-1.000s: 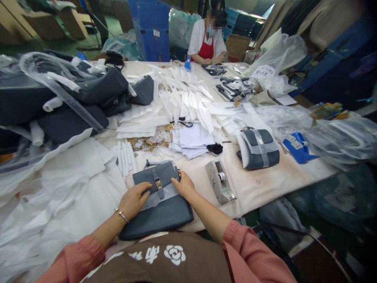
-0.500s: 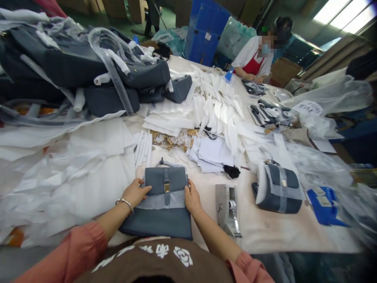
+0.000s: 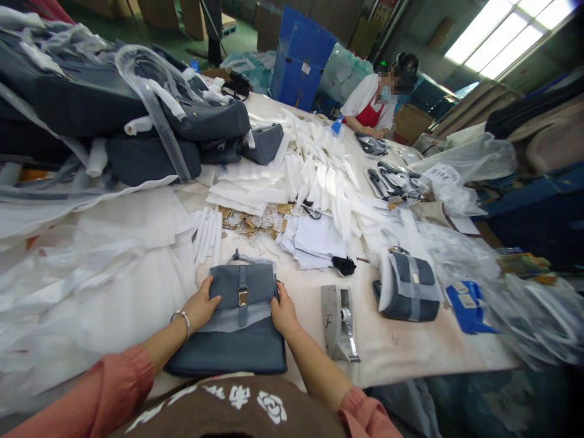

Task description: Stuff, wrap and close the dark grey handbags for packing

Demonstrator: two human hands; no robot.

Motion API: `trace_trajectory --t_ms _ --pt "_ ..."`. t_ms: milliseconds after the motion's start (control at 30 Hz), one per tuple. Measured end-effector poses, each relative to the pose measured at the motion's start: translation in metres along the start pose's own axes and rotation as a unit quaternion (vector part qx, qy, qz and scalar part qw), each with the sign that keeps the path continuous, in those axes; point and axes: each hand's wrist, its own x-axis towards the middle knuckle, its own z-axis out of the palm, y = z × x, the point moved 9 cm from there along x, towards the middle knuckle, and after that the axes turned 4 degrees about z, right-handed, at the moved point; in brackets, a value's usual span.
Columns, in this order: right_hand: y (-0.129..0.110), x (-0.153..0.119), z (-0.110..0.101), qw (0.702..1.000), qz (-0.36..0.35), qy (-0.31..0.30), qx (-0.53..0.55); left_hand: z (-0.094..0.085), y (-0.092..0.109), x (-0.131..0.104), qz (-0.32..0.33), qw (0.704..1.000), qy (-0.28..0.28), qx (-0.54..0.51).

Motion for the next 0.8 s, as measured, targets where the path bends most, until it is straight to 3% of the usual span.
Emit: trace_trajectory --t_ms 167,300,333,400,467,500,567,600,633,700,800 --pt "0.0 0.0 0.001 1.0 -0.006 0.01 0.016 0.002 0.007 0.002 0.011 0.996 -0.029 0.084" --pt "0.003 0.0 -0.004 0.999 0.007 0.007 0.038 -0.017 0.016 -0.008 0.007 0.99 -0.056 0.132" --pt "0.003 -0.001 -0.005 0.999 0.008 0.001 0.049 -0.029 0.02 -0.01 0.008 0.987 -0.046 0.156" --pt "0.0 -0.003 -0.008 0.998 0.003 -0.01 0.067 -0.058 0.041 -0.014 0.037 0.976 0.033 0.212" --pt "-0.004 -0.005 -0.01 0.997 -0.011 -0.012 0.069 -0.079 0.079 -0.016 0.119 0.953 0.13 0.245" --pt "-0.007 -0.007 -0.012 0.998 -0.02 -0.008 0.064 -0.078 0.1 -0.013 0.17 0.943 0.148 0.243" --pt "-0.013 -0.009 -0.015 0.998 -0.037 0.005 0.045 -0.056 0.134 0.003 0.247 0.943 0.095 0.204" --pt "-0.016 -0.01 -0.016 0.998 -0.045 0.01 0.035 -0.039 0.144 0.017 0.25 0.951 0.044 0.176" --pt "-0.019 -0.012 -0.017 0.998 -0.054 0.013 0.025 -0.021 0.146 0.034 0.219 0.963 -0.012 0.154" --pt "-0.026 -0.016 -0.02 0.997 -0.073 0.016 0.006 0.007 0.152 0.066 0.185 0.97 -0.068 0.145" --pt "-0.037 -0.024 -0.026 0.993 -0.115 0.017 -0.024 0.029 0.154 0.104 0.16 0.971 -0.11 0.141"
